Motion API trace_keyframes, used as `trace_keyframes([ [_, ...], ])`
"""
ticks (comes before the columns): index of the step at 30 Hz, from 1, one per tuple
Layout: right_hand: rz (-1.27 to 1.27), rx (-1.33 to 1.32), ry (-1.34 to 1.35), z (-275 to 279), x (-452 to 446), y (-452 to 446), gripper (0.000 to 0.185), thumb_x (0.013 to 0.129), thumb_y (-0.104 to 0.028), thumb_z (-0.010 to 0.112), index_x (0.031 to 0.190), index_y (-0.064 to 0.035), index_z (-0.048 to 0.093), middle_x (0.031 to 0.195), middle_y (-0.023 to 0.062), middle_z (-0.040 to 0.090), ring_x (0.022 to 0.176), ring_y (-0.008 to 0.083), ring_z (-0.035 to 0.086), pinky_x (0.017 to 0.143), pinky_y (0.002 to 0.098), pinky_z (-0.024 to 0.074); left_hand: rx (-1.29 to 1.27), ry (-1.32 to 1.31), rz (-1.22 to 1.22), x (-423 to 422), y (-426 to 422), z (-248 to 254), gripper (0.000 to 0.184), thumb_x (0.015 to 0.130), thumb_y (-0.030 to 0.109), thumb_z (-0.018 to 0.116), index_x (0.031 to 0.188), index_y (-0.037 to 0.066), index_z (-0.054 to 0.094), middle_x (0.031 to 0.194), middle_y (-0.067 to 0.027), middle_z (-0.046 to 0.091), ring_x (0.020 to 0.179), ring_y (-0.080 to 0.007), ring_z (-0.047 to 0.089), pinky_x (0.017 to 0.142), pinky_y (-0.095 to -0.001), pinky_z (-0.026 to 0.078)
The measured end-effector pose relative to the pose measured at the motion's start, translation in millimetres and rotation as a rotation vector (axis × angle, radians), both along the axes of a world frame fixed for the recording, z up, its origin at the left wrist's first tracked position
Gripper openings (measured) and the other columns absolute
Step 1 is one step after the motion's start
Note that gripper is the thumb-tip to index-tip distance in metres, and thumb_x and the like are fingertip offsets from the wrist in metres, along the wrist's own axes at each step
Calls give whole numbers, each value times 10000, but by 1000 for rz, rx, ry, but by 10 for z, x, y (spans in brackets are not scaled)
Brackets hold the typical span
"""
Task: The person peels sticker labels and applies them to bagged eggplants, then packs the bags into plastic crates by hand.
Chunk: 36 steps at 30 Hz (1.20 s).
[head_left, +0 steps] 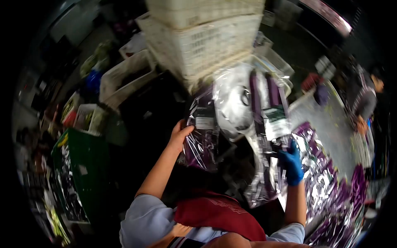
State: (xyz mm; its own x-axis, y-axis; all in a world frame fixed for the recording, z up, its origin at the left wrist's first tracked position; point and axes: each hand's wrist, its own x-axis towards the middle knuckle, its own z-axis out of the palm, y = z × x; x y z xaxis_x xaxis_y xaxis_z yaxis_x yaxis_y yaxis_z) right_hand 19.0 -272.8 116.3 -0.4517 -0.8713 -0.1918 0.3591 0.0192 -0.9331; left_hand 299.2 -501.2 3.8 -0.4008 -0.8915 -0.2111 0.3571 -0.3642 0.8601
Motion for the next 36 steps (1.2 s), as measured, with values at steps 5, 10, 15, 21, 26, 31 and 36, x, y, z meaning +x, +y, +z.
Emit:
trace_keyframes([
  [5,388,137,-31,-707,1254,-1887,542,644,-7,676,1119,12,414,964,87,560,837,160,551,711,258,460,192,-261,472,1179,-632,-786,366,705,12,563,1059,-9,474,933,-99,558,805,-211,558,689,-316,461],
  [10,392,36,256,-2299,1916,-3306,343,661,5,649,946,-68,472,850,34,511,771,117,495,678,250,438,231,-61,661,1709,-1346,-1826,427,683,29,569,1096,12,463,962,-102,549,856,-215,536,732,-336,448],
  [15,506,104,16,-3129,2320,-3947,343,639,65,619,895,-78,442,862,15,470,802,113,474,721,238,415,303,-285,826,1852,-1603,-2233,456,652,74,597,1083,-18,481,998,-126,543,912,-228,514,798,-334,422],
  [21,571,346,845,-4181,2170,-4234,518,820,-273,521,1274,-87,355,1246,131,425,1100,244,425,902,321,354,448,-1185,814,1770,-1602,-2789,639,715,155,597,1269,14,312,1240,-214,401,1143,-342,395,976,-371,308],
  [26,413,449,844,-4078,2229,-3361,468,823,-216,527,1222,-19,383,1180,122,457,1039,206,447,881,301,369,308,-1435,621,1404,-1200,-2184,740,727,188,576,1340,83,174,1349,-220,227,1210,-365,296,998,-416,264],
  [31,189,389,172,-4671,2554,-3322,280,789,-107,577,1049,-22,516,979,84,540,872,159,478,790,285,406,240,-1449,484,1500,-1088,-2458,771,705,135,554,1357,139,145,1371,-238,138,1247,-382,208,1025,-422,206],
  [36,609,335,971,-2835,2261,-2971,249,808,-142,530,997,20,530,952,128,585,779,291,568,697,360,477,205,-1380,416,1656,-1252,-2568,816,646,230,607,1325,40,196,1300,-271,264,1201,-375,293,981,-395,284],
])
